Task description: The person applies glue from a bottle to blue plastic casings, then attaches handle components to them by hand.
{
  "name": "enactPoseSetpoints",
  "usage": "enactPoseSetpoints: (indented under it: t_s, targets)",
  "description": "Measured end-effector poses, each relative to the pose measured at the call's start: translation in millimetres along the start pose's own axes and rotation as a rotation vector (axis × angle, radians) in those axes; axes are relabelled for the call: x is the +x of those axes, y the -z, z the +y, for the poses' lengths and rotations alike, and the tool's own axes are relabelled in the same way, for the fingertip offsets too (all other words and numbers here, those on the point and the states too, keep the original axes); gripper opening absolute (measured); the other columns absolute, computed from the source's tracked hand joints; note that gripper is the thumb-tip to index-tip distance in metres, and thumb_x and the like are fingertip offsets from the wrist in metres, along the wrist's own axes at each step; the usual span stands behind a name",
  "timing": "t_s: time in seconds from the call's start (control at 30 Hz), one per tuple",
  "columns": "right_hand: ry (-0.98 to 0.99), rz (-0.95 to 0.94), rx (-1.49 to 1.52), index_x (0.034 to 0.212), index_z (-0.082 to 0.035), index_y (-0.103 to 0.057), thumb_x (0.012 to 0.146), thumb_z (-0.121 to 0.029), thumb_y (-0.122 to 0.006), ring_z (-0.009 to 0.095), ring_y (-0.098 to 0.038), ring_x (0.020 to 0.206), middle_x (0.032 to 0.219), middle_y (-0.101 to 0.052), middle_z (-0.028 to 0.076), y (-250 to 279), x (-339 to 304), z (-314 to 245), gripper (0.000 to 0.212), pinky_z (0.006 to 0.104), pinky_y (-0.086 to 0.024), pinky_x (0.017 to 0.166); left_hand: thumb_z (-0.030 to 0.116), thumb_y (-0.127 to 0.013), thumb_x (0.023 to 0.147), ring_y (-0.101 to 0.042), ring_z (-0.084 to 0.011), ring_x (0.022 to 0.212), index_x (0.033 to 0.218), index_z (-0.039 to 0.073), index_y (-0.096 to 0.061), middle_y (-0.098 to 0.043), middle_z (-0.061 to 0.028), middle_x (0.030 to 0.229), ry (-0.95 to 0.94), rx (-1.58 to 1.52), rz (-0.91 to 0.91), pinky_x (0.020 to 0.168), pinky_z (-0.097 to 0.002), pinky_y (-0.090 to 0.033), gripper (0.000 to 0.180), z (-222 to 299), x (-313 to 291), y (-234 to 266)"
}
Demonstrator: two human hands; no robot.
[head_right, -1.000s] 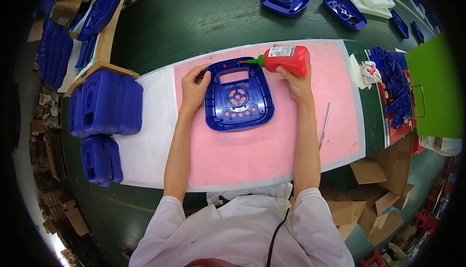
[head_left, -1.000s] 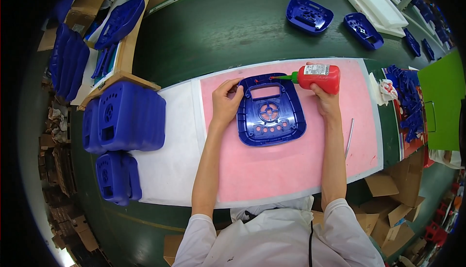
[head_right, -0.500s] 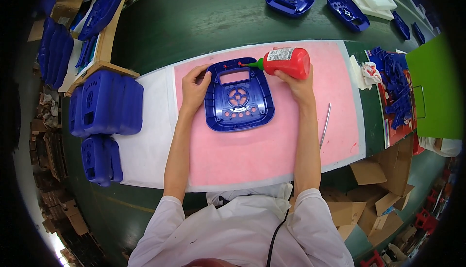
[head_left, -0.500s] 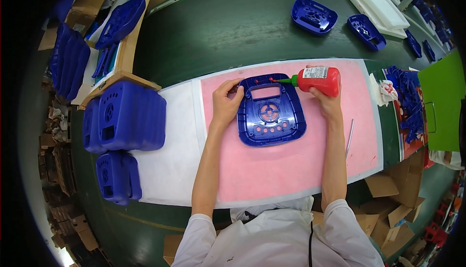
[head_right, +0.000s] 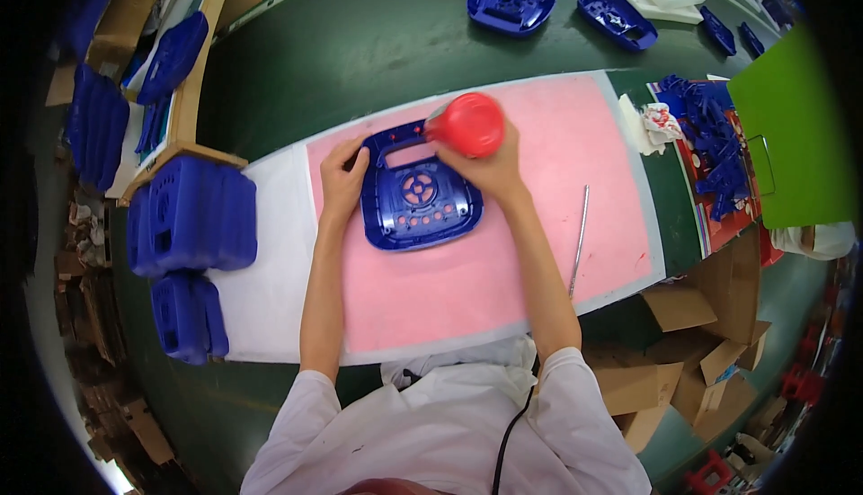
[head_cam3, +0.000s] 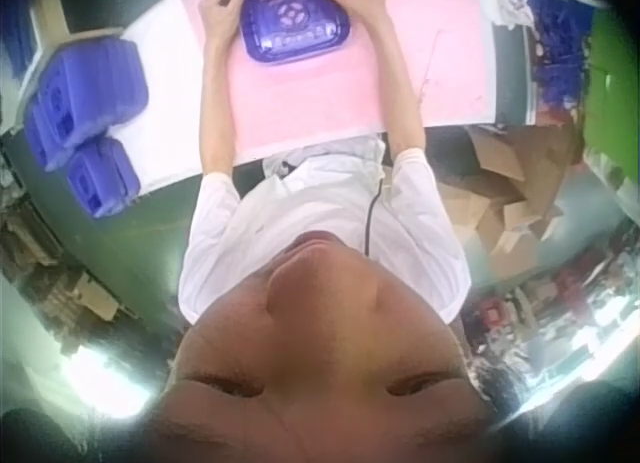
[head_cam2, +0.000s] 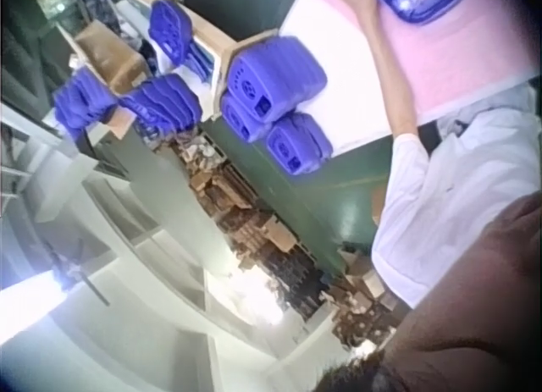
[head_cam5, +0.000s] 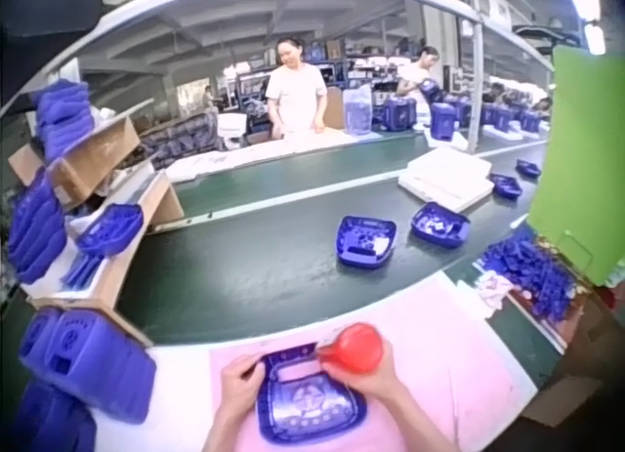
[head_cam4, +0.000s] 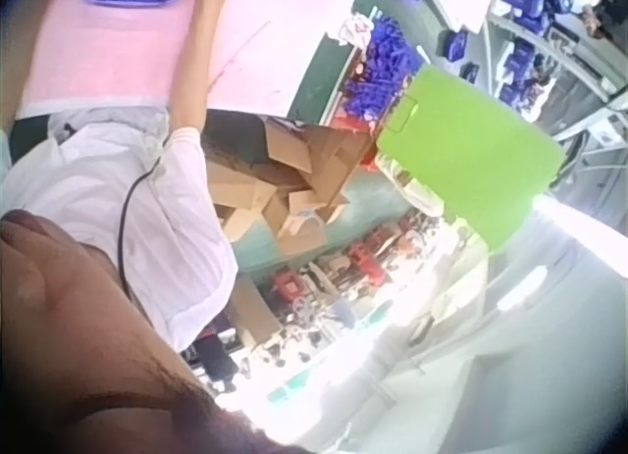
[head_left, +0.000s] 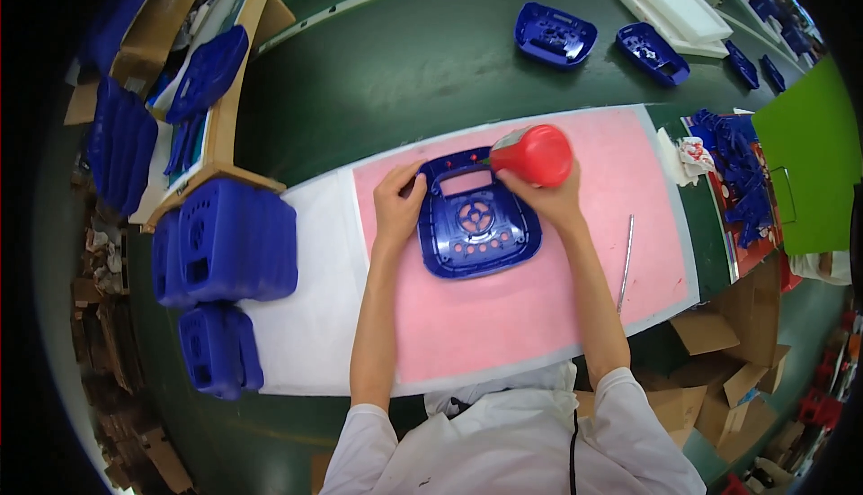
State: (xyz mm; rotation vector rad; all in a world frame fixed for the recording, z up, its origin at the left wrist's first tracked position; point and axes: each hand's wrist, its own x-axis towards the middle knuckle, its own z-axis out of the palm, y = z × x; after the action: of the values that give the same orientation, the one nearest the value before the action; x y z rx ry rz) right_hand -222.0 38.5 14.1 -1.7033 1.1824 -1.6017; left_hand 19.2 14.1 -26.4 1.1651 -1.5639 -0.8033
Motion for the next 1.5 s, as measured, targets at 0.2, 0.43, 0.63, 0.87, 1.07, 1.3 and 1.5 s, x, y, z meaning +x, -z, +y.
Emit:
enactPoseSetpoints:
  t_s: [0.2, 0.43, 0.63, 0.87, 1.07, 1.3, 1.5]
  targets:
    - [-0.008, -0.319, -0.211, 0.107, -0.006, -0.062, 0.058, -0.022, -0.088, 0.034, -0.065, 0.092, 0.099, -0.067, 0.016, -16.1, 45.0, -45.9, 0.058, 0.0382, -0.052, 0.081, 0.004, -0.061, 0.086, -0.062, -0.0165, 0.085, 0.108, -0.001, -0.068, -0.067, -0.0106, 0.095, 0.016, 0.104, -0.001, 0.078, -0.0261, -0.048, 0.024, -2.9, -9.2, 2.9]
    - [-0.069, 0.031, 0.197, 0.117, -0.005, -0.060, 0.064, -0.024, -0.087, 0.022, -0.068, 0.093, 0.096, -0.070, 0.010, 35.1, 56.2, -44.4, 0.062, 0.0347, -0.054, 0.080, 0.004, -0.061, 0.087, -0.060, -0.0145, 0.085, 0.109, -0.002, -0.067, -0.067, -0.0094, 0.095, 0.017, 0.038, -0.018, 0.078, -0.0255, -0.047, 0.024, -0.5, -9.3, 2.4]
    - [-0.584, 0.380, 0.581, 0.117, -0.009, -0.055, 0.082, -0.048, -0.066, 0.018, -0.064, 0.093, 0.104, -0.064, 0.006, 121.9, 39.5, -33.1, 0.054, 0.0356, -0.054, 0.078, 0.003, -0.061, 0.087, -0.059, -0.0156, 0.085, 0.108, -0.003, -0.067, -0.067, -0.0099, 0.092, 0.027, 0.048, -0.048, 0.077, -0.0269, -0.046, 0.024, -16.2, -5.1, 3.6]
    - [-0.816, -0.163, -0.875, 0.117, 0.015, -0.050, 0.078, -0.065, -0.052, 0.035, -0.069, 0.082, 0.093, -0.067, 0.026, 123.6, -6.4, 7.1, 0.088, 0.0427, -0.055, 0.069, 0.001, -0.059, 0.087, -0.059, -0.0153, 0.085, 0.106, -0.004, -0.069, -0.067, -0.0078, 0.092, 0.023, 0.015, -0.125, 0.077, -0.0265, -0.046, 0.022, -22.0, -3.0, 12.2]
    - [-0.702, -0.076, -1.173, 0.089, 0.002, -0.069, 0.088, -0.059, -0.046, 0.034, -0.069, 0.081, 0.085, -0.069, 0.020, 157.8, 5.9, -33.8, 0.066, 0.0451, -0.054, 0.072, -0.001, -0.058, 0.087, -0.059, -0.0149, 0.086, 0.108, -0.004, -0.068, -0.067, -0.0077, 0.094, 0.030, -0.021, -0.143, 0.078, -0.0265, -0.046, 0.023, -22.5, -7.1, 2.6]
    - [-0.778, 0.326, -1.549, 0.084, -0.001, -0.067, 0.082, -0.037, -0.058, 0.040, -0.066, 0.080, 0.084, -0.067, 0.023, 359.2, -47.7, -3.3, 0.037, 0.0524, -0.052, 0.071, -0.001, -0.057, 0.087, -0.060, -0.0162, 0.087, 0.105, -0.004, -0.068, -0.067, -0.0086, 0.094, 0.036, 0.017, -0.113, 0.079, -0.0272, -0.047, 0.021, -16.5, -7.8, 3.3]
    - [-0.693, 0.354, -1.641, 0.092, -0.003, -0.060, 0.078, -0.033, -0.065, 0.040, -0.065, 0.082, 0.086, -0.066, 0.022, 410.1, -116.6, 28.6, 0.034, 0.0498, -0.052, 0.072, 0.000, -0.060, 0.084, -0.061, -0.0186, 0.084, 0.102, -0.004, -0.068, -0.066, -0.0107, 0.091, 0.028, 0.036, -0.096, 0.077, -0.0286, -0.047, 0.021, -20.5, -4.3, 1.9]
